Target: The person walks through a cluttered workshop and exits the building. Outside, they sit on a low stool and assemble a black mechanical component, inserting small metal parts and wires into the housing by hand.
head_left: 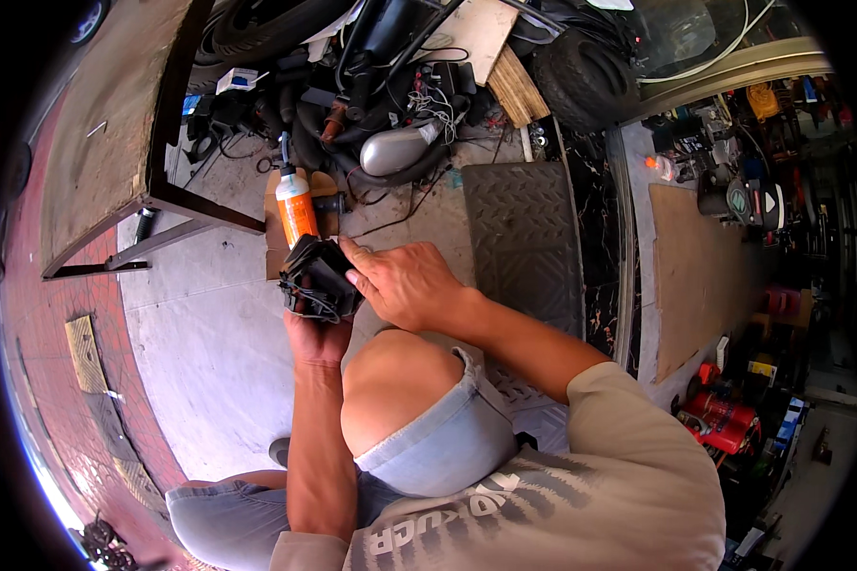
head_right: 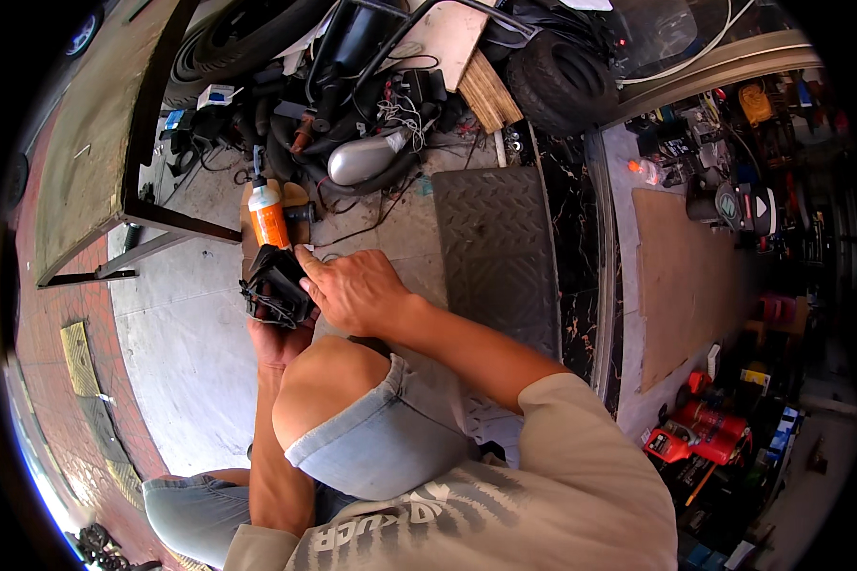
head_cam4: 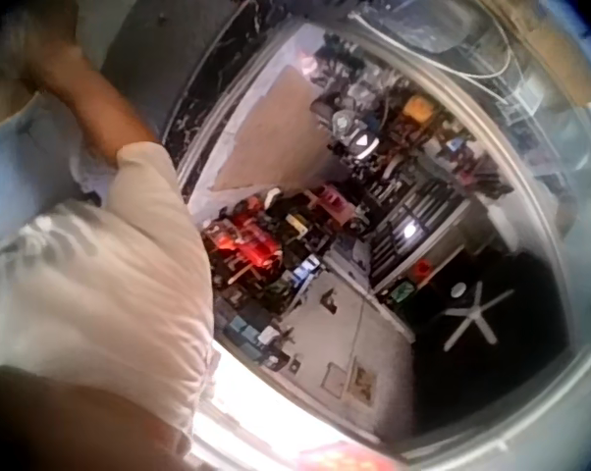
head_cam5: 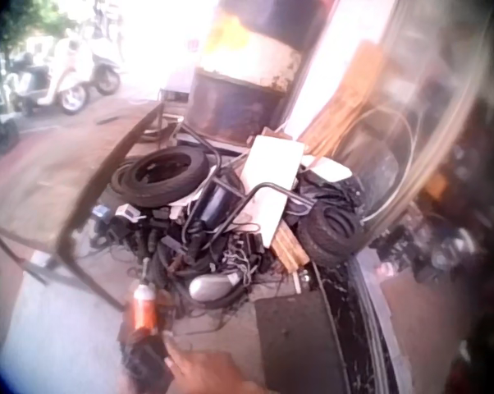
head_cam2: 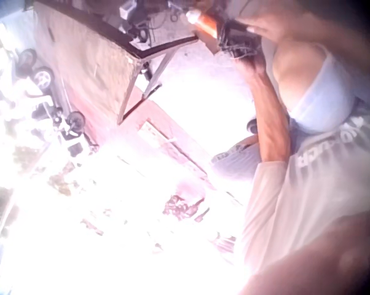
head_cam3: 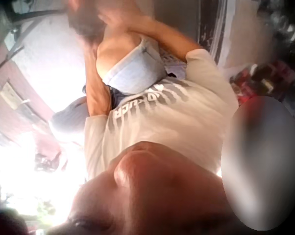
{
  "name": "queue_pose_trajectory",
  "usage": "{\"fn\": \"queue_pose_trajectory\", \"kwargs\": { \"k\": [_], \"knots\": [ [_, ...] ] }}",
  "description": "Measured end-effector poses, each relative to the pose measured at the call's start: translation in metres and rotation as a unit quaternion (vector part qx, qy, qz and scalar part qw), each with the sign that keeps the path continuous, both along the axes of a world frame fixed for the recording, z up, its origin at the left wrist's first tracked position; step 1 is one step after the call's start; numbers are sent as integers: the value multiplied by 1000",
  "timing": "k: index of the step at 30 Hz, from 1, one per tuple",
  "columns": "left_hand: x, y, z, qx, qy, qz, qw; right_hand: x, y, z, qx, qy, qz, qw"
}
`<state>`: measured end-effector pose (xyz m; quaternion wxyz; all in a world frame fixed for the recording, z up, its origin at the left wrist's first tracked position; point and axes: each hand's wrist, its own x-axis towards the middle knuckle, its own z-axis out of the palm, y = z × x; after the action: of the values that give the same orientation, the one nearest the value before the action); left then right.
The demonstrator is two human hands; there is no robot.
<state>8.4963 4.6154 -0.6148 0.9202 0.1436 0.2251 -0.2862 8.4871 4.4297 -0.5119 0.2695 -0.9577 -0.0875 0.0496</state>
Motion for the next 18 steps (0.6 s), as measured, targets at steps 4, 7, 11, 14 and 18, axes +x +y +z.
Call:
{"fn": "queue_pose_trajectory", "kwargs": {
  "k": [4,7,11,14,18],
  "knots": [
    [3,6,-1,18,-11,9,1000,25,-23,-26,122,-18,-24,992],
    [8,6,2,34,15,32,999,86,-77,-66,265,-57,-252,929],
    [7,16,3,82,73,48,993,191,-188,-139,173,-130,-523,825],
    [5,34,2,91,92,77,989,232,-226,-178,247,-104,-546,794],
    [5,49,5,62,71,106,990,255,-243,-196,435,-80,-537,719]
  ]
}}
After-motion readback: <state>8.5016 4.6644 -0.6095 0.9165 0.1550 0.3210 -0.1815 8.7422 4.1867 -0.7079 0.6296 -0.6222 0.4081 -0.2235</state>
